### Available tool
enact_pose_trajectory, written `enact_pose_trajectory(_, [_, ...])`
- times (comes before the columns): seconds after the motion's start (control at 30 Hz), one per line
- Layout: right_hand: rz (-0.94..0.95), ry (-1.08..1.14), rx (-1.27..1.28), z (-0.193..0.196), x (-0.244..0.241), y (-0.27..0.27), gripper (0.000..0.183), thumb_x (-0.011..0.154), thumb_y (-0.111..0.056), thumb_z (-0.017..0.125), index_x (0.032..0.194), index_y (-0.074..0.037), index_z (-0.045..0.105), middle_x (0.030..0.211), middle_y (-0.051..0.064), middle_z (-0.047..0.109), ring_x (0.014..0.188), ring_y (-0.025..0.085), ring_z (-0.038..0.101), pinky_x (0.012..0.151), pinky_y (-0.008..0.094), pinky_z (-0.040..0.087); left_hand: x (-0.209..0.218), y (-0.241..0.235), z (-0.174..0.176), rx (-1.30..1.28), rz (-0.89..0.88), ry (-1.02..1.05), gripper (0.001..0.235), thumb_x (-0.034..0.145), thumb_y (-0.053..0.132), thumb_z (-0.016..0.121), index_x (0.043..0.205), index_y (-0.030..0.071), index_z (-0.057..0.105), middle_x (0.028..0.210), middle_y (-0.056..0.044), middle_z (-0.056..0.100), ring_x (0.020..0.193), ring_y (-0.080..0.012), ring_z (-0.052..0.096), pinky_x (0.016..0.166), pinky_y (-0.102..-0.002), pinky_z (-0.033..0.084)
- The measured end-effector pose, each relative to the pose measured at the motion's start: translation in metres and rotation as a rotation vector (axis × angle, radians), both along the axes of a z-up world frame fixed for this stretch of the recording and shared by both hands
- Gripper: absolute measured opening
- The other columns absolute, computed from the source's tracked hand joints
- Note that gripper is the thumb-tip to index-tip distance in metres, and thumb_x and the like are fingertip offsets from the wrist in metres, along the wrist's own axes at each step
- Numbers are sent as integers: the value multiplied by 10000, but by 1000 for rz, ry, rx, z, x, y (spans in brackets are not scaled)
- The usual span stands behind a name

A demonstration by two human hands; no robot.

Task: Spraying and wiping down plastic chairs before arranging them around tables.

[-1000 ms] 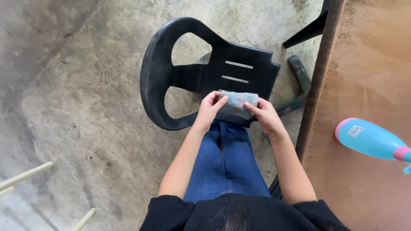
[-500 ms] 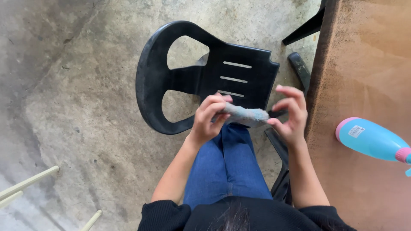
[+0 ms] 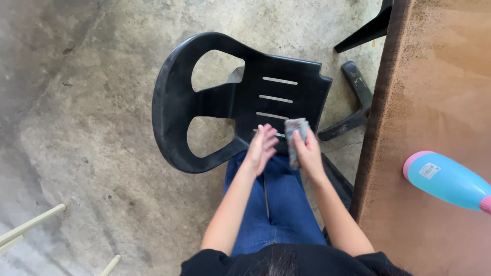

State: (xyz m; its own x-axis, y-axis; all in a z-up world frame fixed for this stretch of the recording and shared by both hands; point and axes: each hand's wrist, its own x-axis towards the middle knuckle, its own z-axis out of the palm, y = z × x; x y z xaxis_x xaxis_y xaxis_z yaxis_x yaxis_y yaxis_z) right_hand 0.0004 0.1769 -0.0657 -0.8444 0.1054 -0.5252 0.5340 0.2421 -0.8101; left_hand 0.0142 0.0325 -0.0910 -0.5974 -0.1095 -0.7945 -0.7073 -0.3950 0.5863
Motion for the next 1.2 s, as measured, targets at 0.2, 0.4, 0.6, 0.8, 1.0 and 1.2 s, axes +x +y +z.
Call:
enact_pose_trajectory(0.2, [233,267,136,-58,10,-3,419,938,-396,780,1254,-132,703,1112,71,591,1013,261,607,870,397,510,-13,0,15,655,272,-36,674,998,725,456,1323,162,633,1182,-73,718,1068,-201,699,936,-391,566])
enact_pose_trajectory(0.4, [-233,-190,-605,-142,7,11,490,1025,-254,645,1466,-96,503,1289,124,661,1128,237,660,959,434,552,-70,-21,29,87,-444,5,820,1092,566,296,1658,98,-68,1723,-168,-81,1573,-381,-6,1275,-525,27])
enact_pose_trajectory(0.6, [-271,-109,76,-186,-86,67,362,986,-292,734,1232,-43,639,1051,196,676,962,278,642,791,469,526,-162,-129,139,-1573,-1123,509,662,877,430,770,1463,181,588,1583,-199,372,1372,-521,395,1058,-677,392])
enact_pose_trajectory(0.8, [-49,331,757,-286,-141,65,428,981,-74,641,1352,-74,428,1196,227,500,999,430,589,876,511,493,-222,-210,134,-1279,-1136,573,527,978,246,673,1426,0,541,1377,-182,628,1158,-364,645,930,-453,514])
enact_pose_trajectory(1.0, [-271,344,955,-347,-175,-53,515,866,7,619,1344,-102,462,1196,180,572,1006,418,626,875,499,492,-223,-206,106,-1134,-980,418,426,966,59,609,1390,76,585,997,-155,760,723,-323,714,638,-441,506])
enact_pose_trajectory(1.2, [-301,479,525,-354,-179,-186,652,733,130,452,1358,-56,458,1270,172,506,1179,354,539,1099,436,419,-225,-209,100,-1145,-988,382,421,966,67,636,1386,53,601,947,-143,763,664,-278,703,605,-405,512])
